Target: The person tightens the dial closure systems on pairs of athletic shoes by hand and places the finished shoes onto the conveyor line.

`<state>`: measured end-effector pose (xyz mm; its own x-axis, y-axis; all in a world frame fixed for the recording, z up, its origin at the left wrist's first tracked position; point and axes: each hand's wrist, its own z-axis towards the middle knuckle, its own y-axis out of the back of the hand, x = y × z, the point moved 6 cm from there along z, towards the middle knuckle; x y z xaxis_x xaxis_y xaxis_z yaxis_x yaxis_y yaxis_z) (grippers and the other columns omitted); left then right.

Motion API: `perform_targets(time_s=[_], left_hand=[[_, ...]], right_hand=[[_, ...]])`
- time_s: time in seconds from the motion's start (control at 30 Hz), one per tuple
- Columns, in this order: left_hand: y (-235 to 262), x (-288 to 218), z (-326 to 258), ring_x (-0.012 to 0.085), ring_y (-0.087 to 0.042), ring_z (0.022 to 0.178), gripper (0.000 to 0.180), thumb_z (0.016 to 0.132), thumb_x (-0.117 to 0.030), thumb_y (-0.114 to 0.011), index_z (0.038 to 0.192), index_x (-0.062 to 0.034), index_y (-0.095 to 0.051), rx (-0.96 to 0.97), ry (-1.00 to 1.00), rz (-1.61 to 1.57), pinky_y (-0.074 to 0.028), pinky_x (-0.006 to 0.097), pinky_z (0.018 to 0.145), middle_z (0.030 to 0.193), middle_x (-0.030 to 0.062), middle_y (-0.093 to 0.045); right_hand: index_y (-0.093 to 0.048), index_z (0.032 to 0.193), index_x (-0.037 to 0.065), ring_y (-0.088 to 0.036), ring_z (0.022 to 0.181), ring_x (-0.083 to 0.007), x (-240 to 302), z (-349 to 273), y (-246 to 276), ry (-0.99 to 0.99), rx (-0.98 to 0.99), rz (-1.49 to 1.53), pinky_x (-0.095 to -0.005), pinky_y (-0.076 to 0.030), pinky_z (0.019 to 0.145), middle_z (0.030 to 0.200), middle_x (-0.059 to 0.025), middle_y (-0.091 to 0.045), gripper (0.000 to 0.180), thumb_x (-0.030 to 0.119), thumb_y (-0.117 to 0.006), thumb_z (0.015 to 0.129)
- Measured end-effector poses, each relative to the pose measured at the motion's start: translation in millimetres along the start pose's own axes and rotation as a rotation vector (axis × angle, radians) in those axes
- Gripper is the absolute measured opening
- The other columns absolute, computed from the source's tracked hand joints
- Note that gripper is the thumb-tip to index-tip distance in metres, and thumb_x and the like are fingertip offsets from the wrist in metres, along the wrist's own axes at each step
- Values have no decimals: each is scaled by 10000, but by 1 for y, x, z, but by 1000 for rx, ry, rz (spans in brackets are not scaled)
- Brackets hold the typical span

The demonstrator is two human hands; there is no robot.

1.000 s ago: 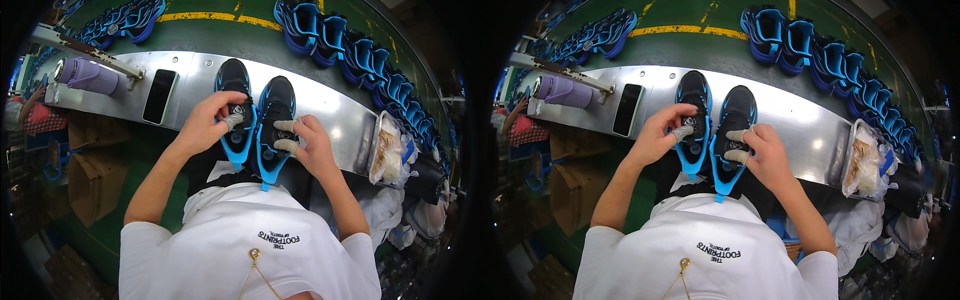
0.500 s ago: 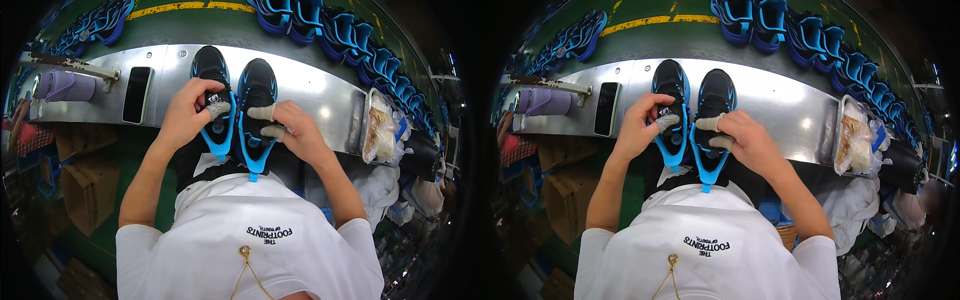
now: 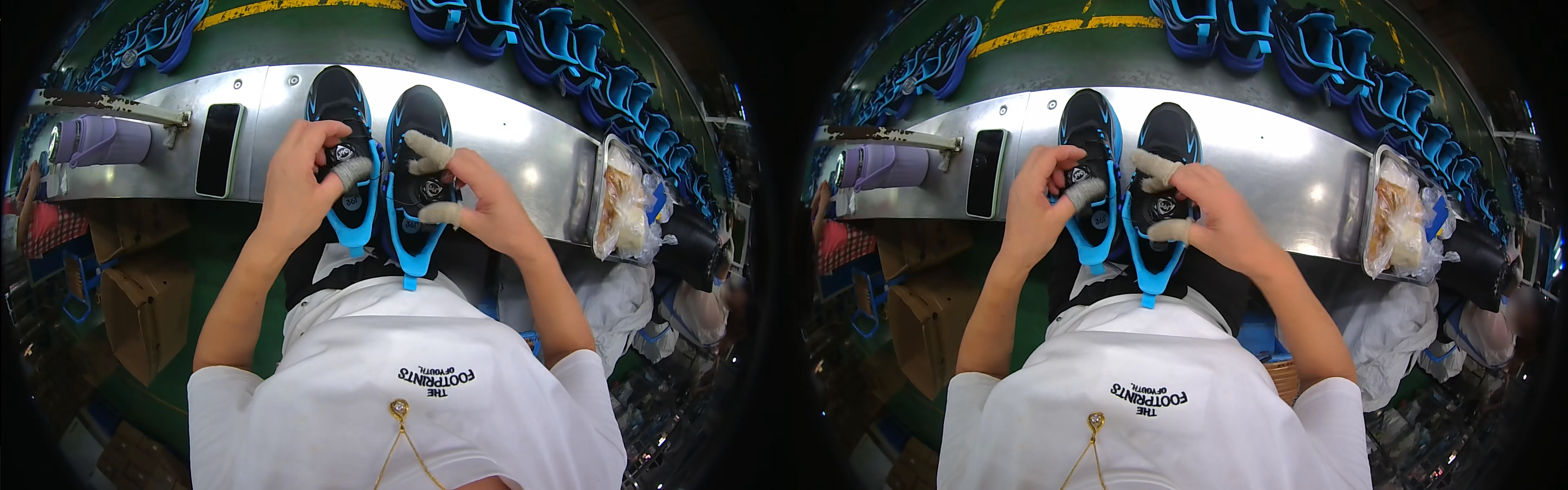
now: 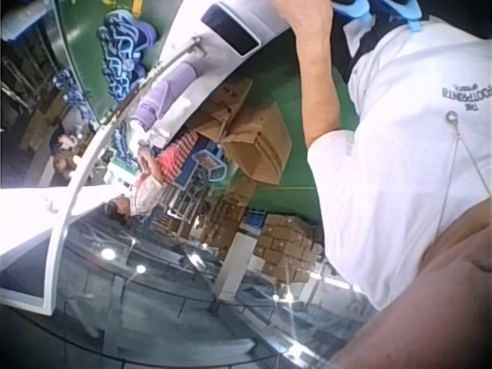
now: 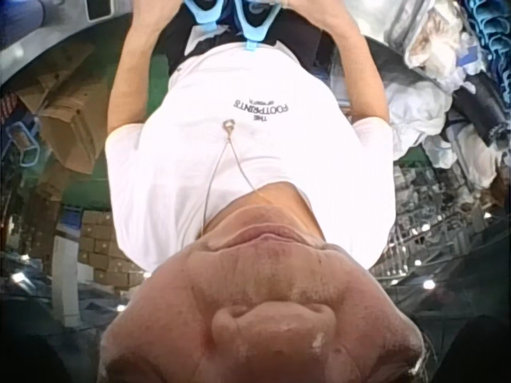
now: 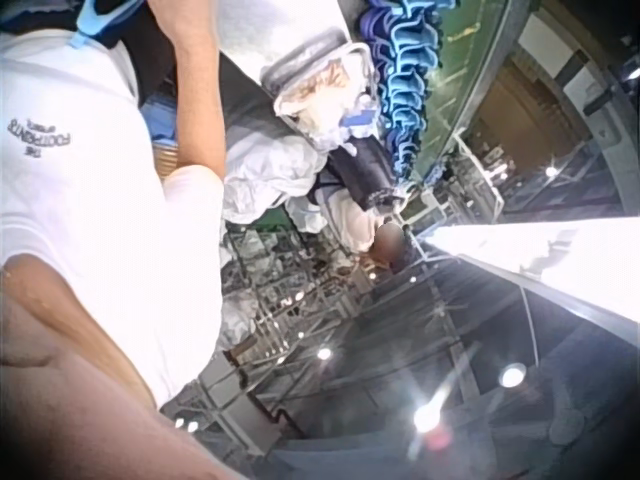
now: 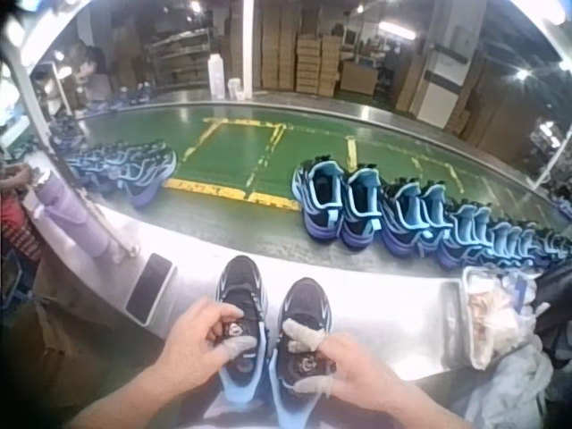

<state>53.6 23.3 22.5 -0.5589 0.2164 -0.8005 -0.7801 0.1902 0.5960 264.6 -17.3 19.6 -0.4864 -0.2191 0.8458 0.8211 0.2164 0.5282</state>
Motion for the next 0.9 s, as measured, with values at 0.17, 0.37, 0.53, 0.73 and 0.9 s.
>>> perform_targets(time_s=[0.17,0.37,0.53,0.73,0.9], left_hand=[[-2,12,6,114,-465,800,359,795,71,-593,1135,-31,-644,201,70,-317,-420,245,747,938,9,-564],[1,19,8,100,-453,805,436,794,71,-606,1217,-32,-636,162,32,-173,-422,227,802,1045,9,-602],[10,0,0,125,-511,844,376,799,34,-629,1166,-45,-656,24,-15,-106,-435,242,799,1039,45,-614],[0,-75,-4,313,-615,910,309,750,-29,-702,1055,-25,-655,87,-283,-39,-507,361,798,1021,133,-632],[-37,-73,16,282,-636,701,154,728,-80,-695,850,-49,-606,633,-314,-4,-506,394,652,673,68,-621]], right_hand=[[-664,1242,140,-545,890,-247,10,-3,-1,18,29,-32,-334,-455,848,943,-50,-625,492,100,-773,764],[-676,1205,141,-541,857,-245,5,-3,-3,15,34,108,-332,-469,790,913,-65,-600,455,124,-781,763],[-565,1352,93,-549,822,-195,-2,-4,1,-21,19,88,-306,-469,790,999,-81,-647,567,96,-750,816],[-314,1537,88,-626,1056,-180,32,0,9,-119,105,727,-304,-487,901,1251,-109,-652,669,71,-602,934],[-498,1430,64,-570,802,-214,75,-12,4,387,220,-114,-346,-499,757,1078,-89,-656,573,169,-681,897]])
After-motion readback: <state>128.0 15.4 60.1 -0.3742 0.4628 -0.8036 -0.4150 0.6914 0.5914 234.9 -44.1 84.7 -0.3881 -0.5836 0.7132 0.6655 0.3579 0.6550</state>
